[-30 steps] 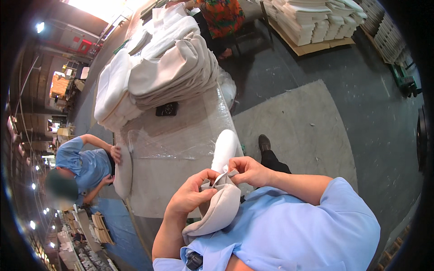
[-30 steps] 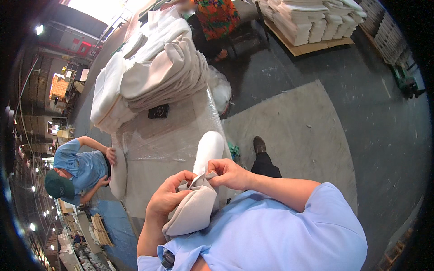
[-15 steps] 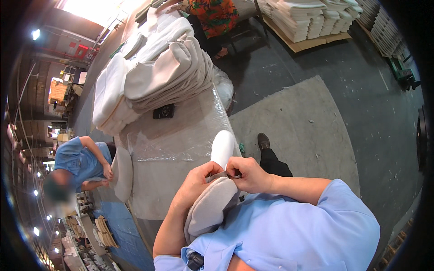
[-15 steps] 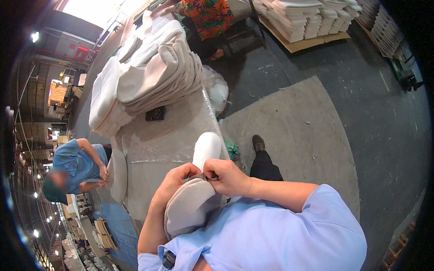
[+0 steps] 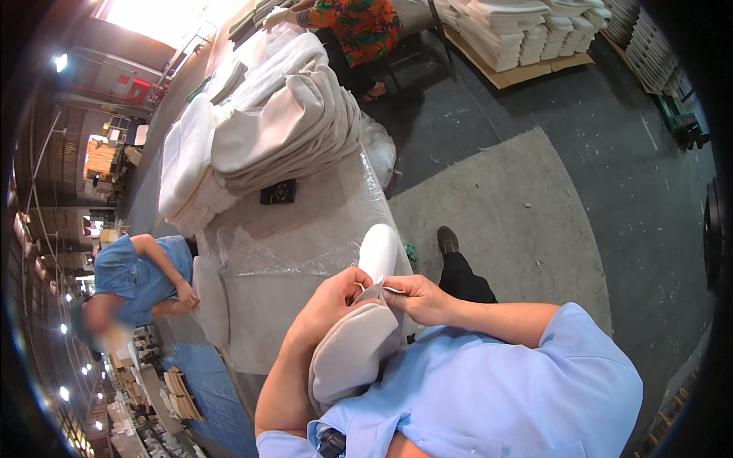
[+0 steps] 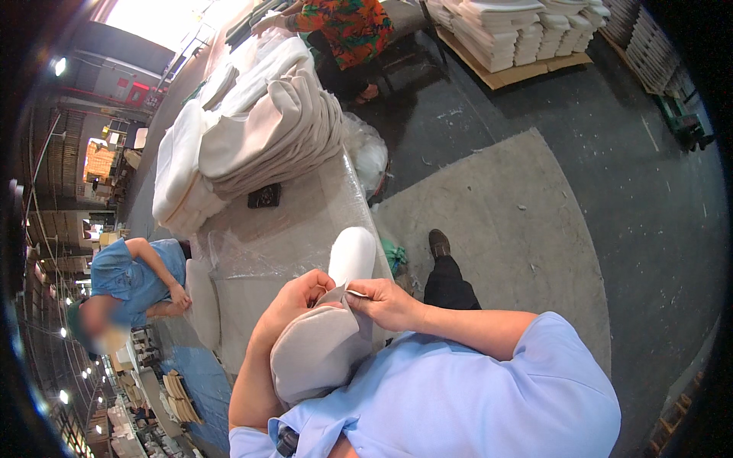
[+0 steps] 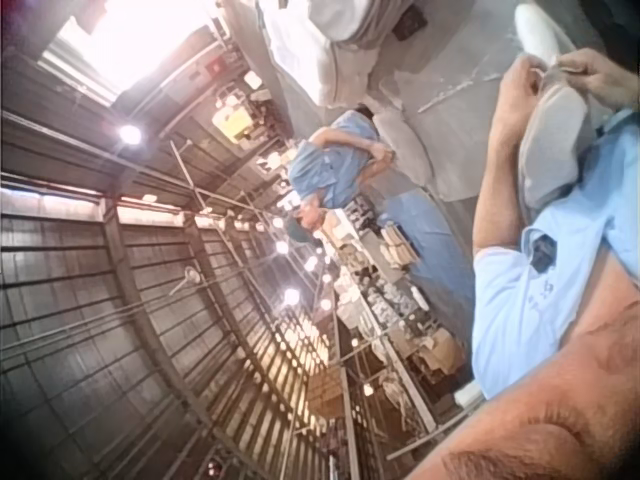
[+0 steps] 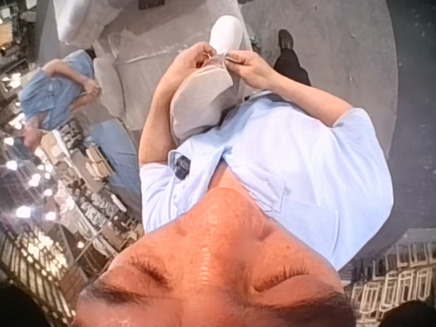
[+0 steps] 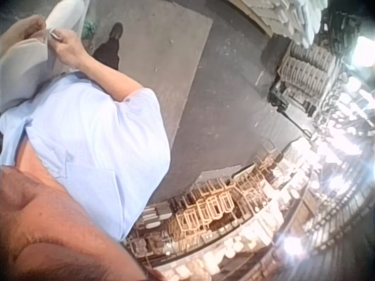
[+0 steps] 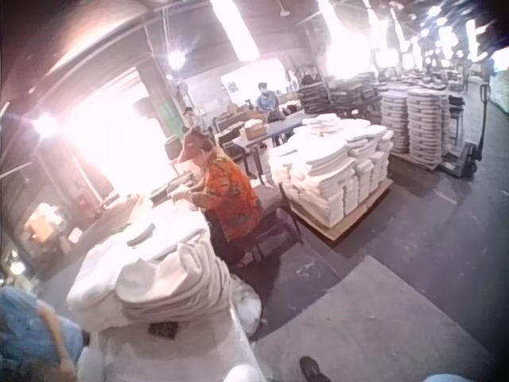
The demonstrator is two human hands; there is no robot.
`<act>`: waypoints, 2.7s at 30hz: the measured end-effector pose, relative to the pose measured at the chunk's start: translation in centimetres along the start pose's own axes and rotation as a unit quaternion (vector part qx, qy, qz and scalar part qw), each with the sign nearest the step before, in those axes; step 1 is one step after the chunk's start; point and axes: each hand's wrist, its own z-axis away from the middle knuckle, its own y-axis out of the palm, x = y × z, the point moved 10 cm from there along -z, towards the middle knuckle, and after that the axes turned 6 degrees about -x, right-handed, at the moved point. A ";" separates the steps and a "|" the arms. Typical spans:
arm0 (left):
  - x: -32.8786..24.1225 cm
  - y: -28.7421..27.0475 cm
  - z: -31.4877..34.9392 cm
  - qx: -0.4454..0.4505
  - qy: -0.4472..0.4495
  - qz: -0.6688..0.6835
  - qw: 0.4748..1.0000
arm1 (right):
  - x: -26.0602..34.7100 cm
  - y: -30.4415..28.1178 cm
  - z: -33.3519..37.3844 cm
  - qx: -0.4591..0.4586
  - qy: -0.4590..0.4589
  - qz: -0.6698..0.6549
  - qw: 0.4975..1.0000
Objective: The person picks up white foam cushions and inserts them into fabric covers one at a time. They smooth the covers and place the finished items on a stack on the table.
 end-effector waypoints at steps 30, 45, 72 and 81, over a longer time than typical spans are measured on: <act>-2.9 -2.5 -4.6 -0.036 0.277 -0.447 0.850 | 4.8 -3.1 -2.7 -0.148 -0.248 0.388 0.875; -1.1 -3.1 -8.2 -0.010 0.269 -0.269 0.925 | 3.8 -3.9 -6.0 -0.064 -0.220 0.357 0.905; 18.9 3.6 -24.0 0.120 -0.160 0.358 0.912 | -15.9 -12.3 -11.2 -0.188 0.170 0.086 0.964; 13.4 1.4 -23.5 -0.010 0.077 0.022 0.997 | -18.9 -10.7 -9.5 -0.145 0.160 -0.147 0.965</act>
